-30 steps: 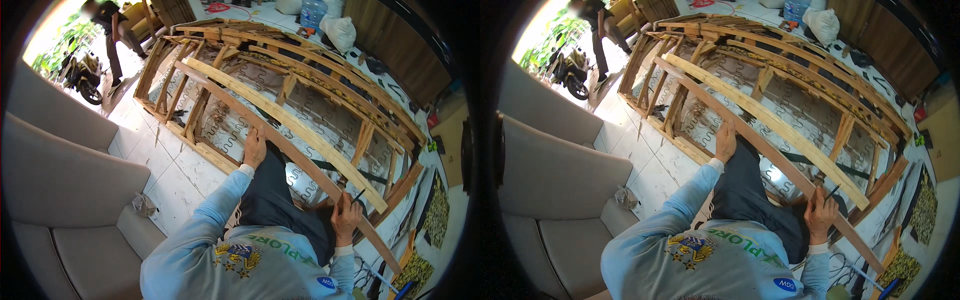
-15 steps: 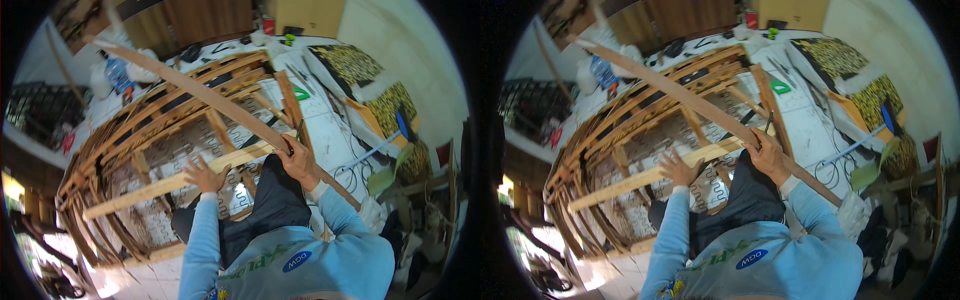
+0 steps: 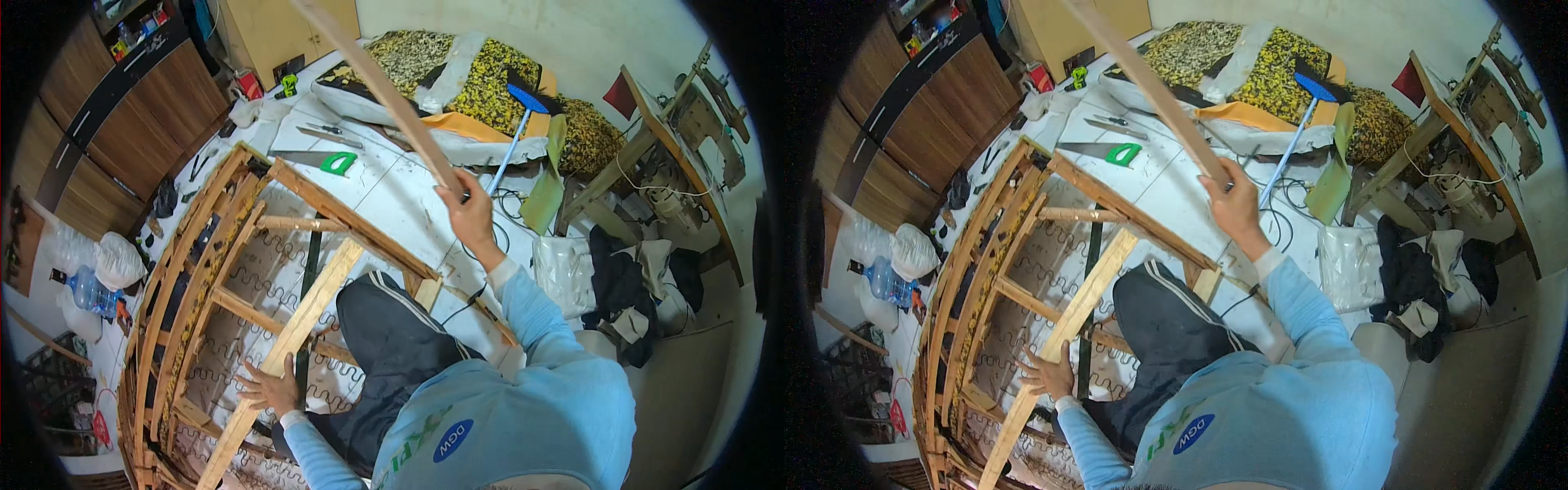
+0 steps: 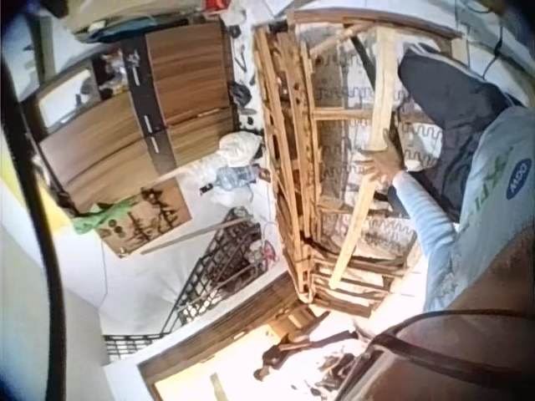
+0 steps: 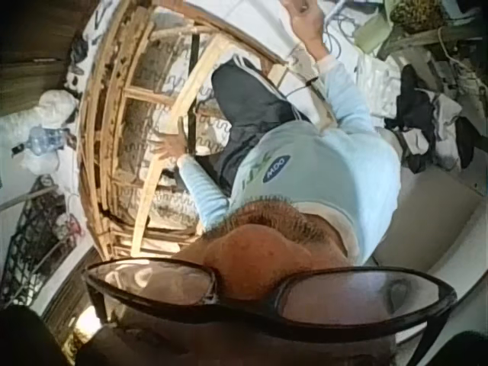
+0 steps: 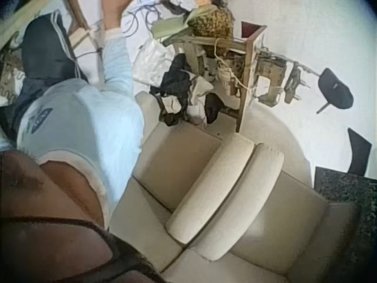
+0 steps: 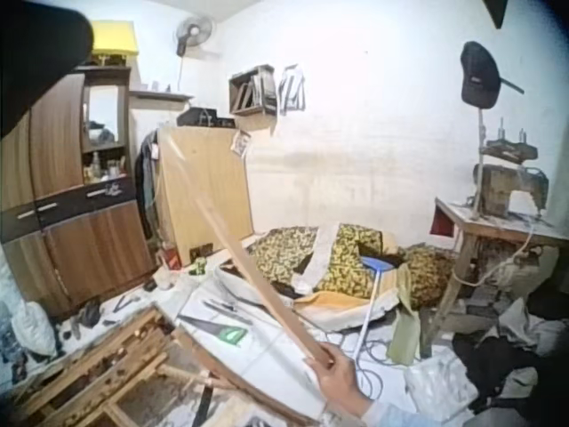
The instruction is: Replacing or repairing a wooden slat on a sofa frame using a saw.
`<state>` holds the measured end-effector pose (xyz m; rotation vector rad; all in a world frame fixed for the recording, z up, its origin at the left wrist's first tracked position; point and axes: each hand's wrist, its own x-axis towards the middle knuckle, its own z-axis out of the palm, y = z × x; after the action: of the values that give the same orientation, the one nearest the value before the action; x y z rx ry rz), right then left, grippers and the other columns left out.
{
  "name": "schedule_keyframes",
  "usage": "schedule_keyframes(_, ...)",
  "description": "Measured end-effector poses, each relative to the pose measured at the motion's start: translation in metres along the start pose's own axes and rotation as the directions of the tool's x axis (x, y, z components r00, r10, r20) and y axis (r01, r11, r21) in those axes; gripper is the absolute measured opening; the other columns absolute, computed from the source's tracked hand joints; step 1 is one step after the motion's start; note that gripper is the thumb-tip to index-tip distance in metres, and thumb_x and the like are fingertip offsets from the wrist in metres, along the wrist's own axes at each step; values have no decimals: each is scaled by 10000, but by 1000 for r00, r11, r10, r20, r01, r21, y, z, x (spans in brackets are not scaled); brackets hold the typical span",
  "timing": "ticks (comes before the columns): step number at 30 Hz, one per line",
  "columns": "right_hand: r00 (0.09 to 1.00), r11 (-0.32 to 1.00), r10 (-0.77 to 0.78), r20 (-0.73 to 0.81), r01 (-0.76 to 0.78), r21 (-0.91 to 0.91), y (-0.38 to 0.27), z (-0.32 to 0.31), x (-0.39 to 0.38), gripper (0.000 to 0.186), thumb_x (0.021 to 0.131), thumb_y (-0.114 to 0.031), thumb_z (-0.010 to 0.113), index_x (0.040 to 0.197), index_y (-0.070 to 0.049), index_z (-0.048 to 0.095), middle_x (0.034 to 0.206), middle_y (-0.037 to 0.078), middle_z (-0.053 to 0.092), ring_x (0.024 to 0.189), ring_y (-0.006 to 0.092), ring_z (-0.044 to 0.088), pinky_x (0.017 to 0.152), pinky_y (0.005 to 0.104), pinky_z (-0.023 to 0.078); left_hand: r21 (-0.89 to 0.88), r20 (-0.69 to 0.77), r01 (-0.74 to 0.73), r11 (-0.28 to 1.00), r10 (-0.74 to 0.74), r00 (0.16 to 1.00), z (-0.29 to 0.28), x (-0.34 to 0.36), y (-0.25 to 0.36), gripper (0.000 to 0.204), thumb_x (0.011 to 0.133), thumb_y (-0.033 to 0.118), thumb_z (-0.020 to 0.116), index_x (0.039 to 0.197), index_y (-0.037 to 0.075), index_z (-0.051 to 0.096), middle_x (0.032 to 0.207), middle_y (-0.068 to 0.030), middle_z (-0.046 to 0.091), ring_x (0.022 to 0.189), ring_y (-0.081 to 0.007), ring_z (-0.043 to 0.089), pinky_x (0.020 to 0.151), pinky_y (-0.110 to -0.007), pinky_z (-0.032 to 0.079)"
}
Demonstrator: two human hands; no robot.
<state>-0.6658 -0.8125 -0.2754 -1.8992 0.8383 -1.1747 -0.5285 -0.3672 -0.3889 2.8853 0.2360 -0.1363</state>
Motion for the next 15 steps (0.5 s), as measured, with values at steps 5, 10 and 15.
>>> schedule_keyframes(5, 968, 988, -131, -215, 110, -106, 14, -36, 49, 430, 833, -252, 745, 1159, -1, 619, 951, 203, 696, 895, 328, 688, 767, 393, 519, -18, -39, -10, 1000, 9, 999, 6, 0, -15, 1130, 713, 718, 692, 1563, 229, 131, 1615, -204, -36, 1433, -530, -127, 1044, -766, -42)
schedule_keyframes(10, 928, 856, -246, -279, 73, -511, -3, -90, 230, 450, 904, -448, 598, 1120, -59, 665, 990, 228, 688, 946, 417, 655, 796, 454, 515, 62, 15, 16, 998, -17, 1000, -4, 4, 4, 1137, 712, 731, 683, 1562, 223, 125, 1609, -216, -18, 1433, -537, -110, 1052, -762, -21)
schedule_keyframes(15, 385, 710, -694, -608, 508, -488, -143, -93, 378, 719, 831, -332, 752, 1385, -20, 417, 1142, 261, 649, 1006, 349, 676, 828, 431, 555, 61, 30, 49, 997, -51, 998, -4, 4, -3, 1134, 707, 752, 672, 1557, 246, 116, 1620, -178, -15, 1436, -530, -108, 1069, -748, -7)
